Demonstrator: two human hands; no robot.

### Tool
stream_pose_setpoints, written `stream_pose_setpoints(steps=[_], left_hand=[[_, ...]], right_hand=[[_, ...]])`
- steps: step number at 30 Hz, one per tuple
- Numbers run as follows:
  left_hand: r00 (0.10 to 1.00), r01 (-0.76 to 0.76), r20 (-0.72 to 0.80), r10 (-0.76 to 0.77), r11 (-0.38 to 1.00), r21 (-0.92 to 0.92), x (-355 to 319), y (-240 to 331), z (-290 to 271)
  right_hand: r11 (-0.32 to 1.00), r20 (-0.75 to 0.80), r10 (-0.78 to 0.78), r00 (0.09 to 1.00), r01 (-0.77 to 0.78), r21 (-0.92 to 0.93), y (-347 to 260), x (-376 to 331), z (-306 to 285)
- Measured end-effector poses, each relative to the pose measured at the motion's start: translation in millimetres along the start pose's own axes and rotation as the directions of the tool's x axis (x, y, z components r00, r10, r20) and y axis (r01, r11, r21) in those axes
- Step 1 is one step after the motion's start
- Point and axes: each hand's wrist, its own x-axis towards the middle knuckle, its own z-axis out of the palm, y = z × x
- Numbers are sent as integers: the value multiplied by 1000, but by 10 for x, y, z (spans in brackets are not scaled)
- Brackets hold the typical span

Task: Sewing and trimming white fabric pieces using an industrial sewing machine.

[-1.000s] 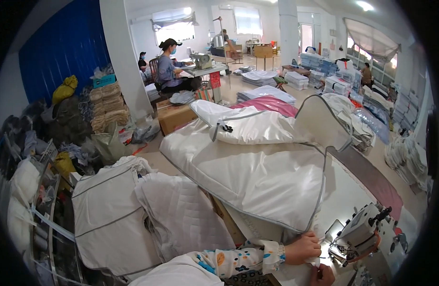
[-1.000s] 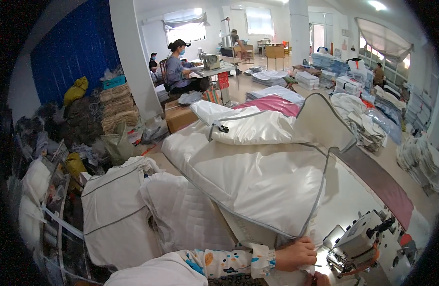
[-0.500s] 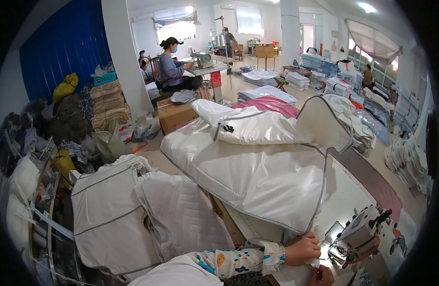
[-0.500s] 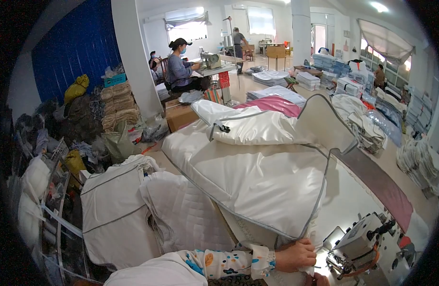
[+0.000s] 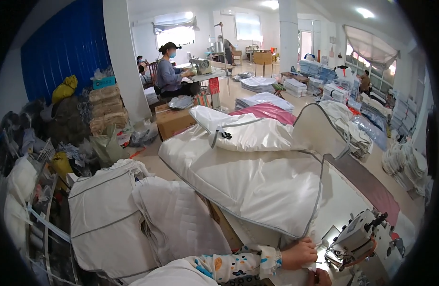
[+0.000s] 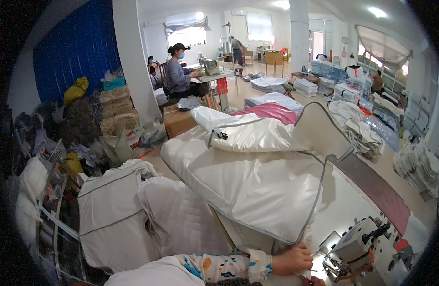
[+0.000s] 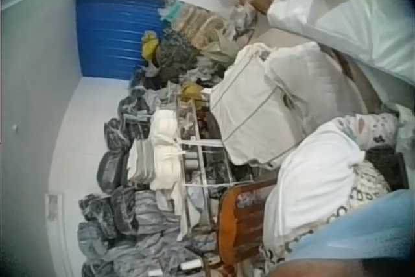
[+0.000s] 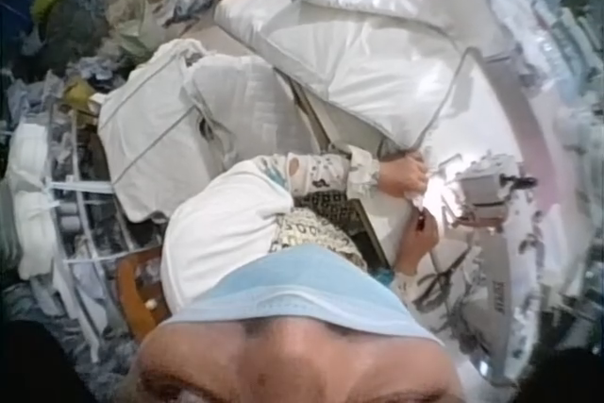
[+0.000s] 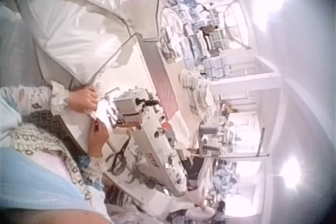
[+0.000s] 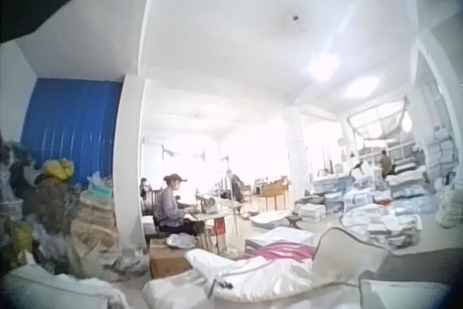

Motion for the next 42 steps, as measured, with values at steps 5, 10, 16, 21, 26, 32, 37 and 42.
stream_pose_setpoints(steps=[5, 10, 16, 21, 26, 32, 37, 42], left_hand=[[994, -21, -112, 14, 998, -54, 16, -12, -15], [999, 14, -36, -20, 990, -140, 0, -30, -53], [998, 4, -61, -14, 984, -177, -3, -29, -66], [999, -50, -25, 46, 979, -198, 0, -34, -108], [997, -75, 6, 78, 974, -216, -2, -27, -189], [997, -76, -17, 74, 982, -176, 9, 7, -169], [992, -112, -73, 105, 988, -104, 4, 6, -120], [988, -129, -101, 120, 988, -89, -6, 6, -123]], right_hand=[[804, 29, 408, 913, -374, 463, -62, -41, -31], [396, 465, 601, 651, -747, 534, -207, 95, -255], [442, 573, 510, 641, -767, 465, -308, 269, -273], [462, 551, 532, 643, -765, 448, -278, 246, -192], [511, 509, 546, 666, -746, 428, -275, 212, -157], [466, 543, 534, 648, -762, 451, -313, 242, -197], [476, 535, 508, 675, -738, 479, -329, 239, -234], [465, 555, 497, 667, -745, 478, -277, 223, -212]])
